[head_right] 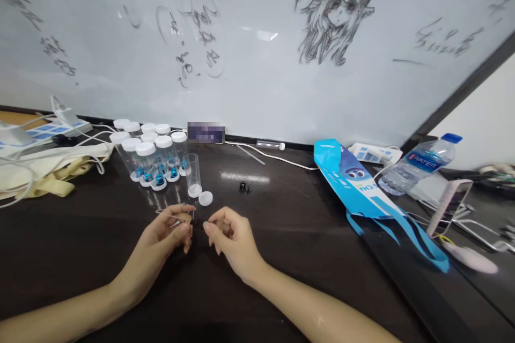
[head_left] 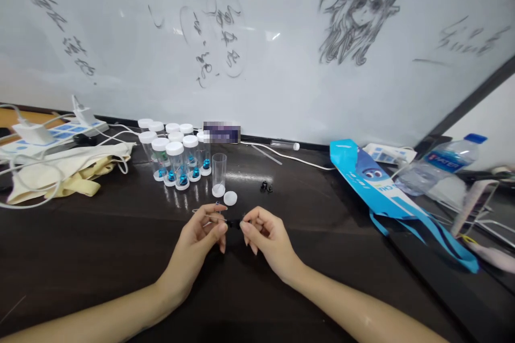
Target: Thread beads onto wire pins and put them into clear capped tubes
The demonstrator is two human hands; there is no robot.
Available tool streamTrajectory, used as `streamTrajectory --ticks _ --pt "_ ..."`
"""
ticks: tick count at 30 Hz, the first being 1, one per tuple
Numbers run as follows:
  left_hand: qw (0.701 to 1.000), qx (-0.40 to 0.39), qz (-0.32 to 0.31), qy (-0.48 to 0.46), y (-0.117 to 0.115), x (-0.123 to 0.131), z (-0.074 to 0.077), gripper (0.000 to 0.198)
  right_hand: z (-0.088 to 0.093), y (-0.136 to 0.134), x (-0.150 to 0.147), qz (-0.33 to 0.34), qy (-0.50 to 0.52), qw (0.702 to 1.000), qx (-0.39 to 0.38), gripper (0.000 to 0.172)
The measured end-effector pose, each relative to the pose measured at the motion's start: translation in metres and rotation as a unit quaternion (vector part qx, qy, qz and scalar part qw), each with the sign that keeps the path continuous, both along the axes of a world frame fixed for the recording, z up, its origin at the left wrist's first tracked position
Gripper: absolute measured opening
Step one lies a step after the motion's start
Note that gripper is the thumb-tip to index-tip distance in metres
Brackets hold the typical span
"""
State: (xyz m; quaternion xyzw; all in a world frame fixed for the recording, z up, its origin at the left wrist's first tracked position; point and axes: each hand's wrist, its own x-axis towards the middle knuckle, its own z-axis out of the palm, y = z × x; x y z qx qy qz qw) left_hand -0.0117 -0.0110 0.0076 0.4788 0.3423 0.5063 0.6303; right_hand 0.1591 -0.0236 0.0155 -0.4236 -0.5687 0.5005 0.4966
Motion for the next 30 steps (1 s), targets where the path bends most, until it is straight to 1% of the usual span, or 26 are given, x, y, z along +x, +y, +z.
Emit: streamTrajectory --ticks 5,10,14,17,19,21,24,27,30 --pt "0.998 -0.024 -0.064 -0.005 0.002 -0.002 0.002 0.025 0.000 0.000 0.000 0.018 -0.008 1.000 -0.003 0.020" --pt "0.995 -0.026 -0.092 0.007 -0.002 -0.006 0.006 0.020 0.000 -0.001 0.001 0.053 -0.019 0.998 -0.008 0.019" --pt "0.997 -0.022 -0.076 0.013 -0.004 -0.008 0.008 0.014 -0.002 0.000 0.001 0.087 -0.006 0.996 -0.023 0.022" --pt "0.998 -0.014 -0.066 0.014 -0.005 -0.008 0.007 0.014 -0.005 0.000 0.002 0.098 -0.003 0.995 -0.013 0.034" --pt "0.998 -0.009 -0.065 0.018 -0.005 -0.008 0.006 0.015 -0.007 -0.001 0.002 0.098 -0.020 0.995 -0.008 0.042" --pt "0.998 -0.009 -0.066 0.021 -0.005 -0.009 0.006 0.014 -0.006 -0.002 0.002 0.103 -0.045 0.994 -0.010 0.044" --pt "0.997 -0.021 -0.068 0.021 -0.004 -0.010 0.006 0.015 -0.002 -0.003 0.002 0.098 -0.059 0.993 -0.005 0.034" --pt "0.996 -0.054 -0.074 0.000 -0.002 -0.010 0.004 0.016 0.002 -0.004 0.001 0.070 -0.058 0.996 0.006 0.021" --pt "0.992 -0.096 -0.078 -0.033 0.002 -0.010 0.003 0.015 0.001 -0.005 -0.001 0.039 -0.082 0.996 0.026 0.019"
